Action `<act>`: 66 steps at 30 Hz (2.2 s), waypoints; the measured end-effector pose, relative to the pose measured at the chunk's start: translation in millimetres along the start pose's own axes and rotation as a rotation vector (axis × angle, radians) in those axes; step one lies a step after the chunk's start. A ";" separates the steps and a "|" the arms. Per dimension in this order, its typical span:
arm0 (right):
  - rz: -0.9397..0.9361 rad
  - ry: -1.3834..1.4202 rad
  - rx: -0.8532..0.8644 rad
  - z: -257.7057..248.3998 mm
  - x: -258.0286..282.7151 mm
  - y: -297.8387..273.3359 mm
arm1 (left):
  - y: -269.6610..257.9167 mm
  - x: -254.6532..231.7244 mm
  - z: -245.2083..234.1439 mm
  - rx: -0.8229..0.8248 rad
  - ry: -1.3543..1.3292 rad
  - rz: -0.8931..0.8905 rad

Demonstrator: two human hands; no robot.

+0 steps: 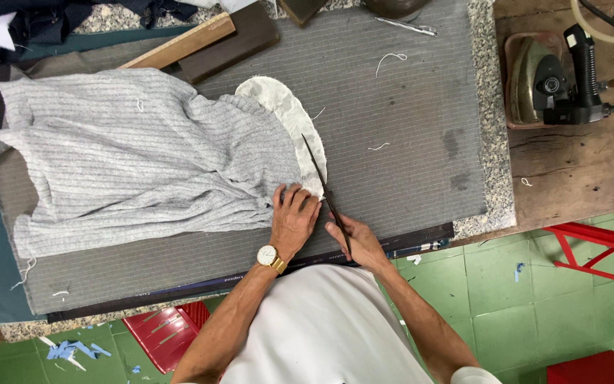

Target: The person unfolds a grey shirt on a cutting table, then uses shears to cut the white inner lining away from the collar and shoulder areas. The person repeatedly repositions the shirt and cuts along the seam lines to remove the lining fabric.

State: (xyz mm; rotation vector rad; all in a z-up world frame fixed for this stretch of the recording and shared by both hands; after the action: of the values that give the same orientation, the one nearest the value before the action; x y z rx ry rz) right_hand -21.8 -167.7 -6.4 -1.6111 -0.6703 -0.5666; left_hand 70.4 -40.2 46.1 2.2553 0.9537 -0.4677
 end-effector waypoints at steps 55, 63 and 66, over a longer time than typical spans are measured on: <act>-0.030 -0.183 0.052 -28.8 75.2 57.1 | -2.7 0.7 -3.9 -0.003 0.004 0.031; -0.039 -0.163 0.084 -52.6 73.6 39.7 | -9.9 7.8 3.0 0.006 0.017 0.039; 0.018 -0.227 0.107 -74.7 61.8 20.8 | -16.3 6.8 5.1 0.049 0.044 0.068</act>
State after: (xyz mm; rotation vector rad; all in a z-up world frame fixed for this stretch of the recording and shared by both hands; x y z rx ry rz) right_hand 37.6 -237.0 32.3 -1.5929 -0.8389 -0.3309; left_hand 62.7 -31.5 31.9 2.3430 0.8933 -0.4180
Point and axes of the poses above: each hand's wrist, its own y-axis towards the middle knuckle, its own z-axis out of the palm, x = y × z, the point moved 9 cm from there along y, towards the middle knuckle, and after that the axes turned 8 degrees about -y, right-handed, at the moved point
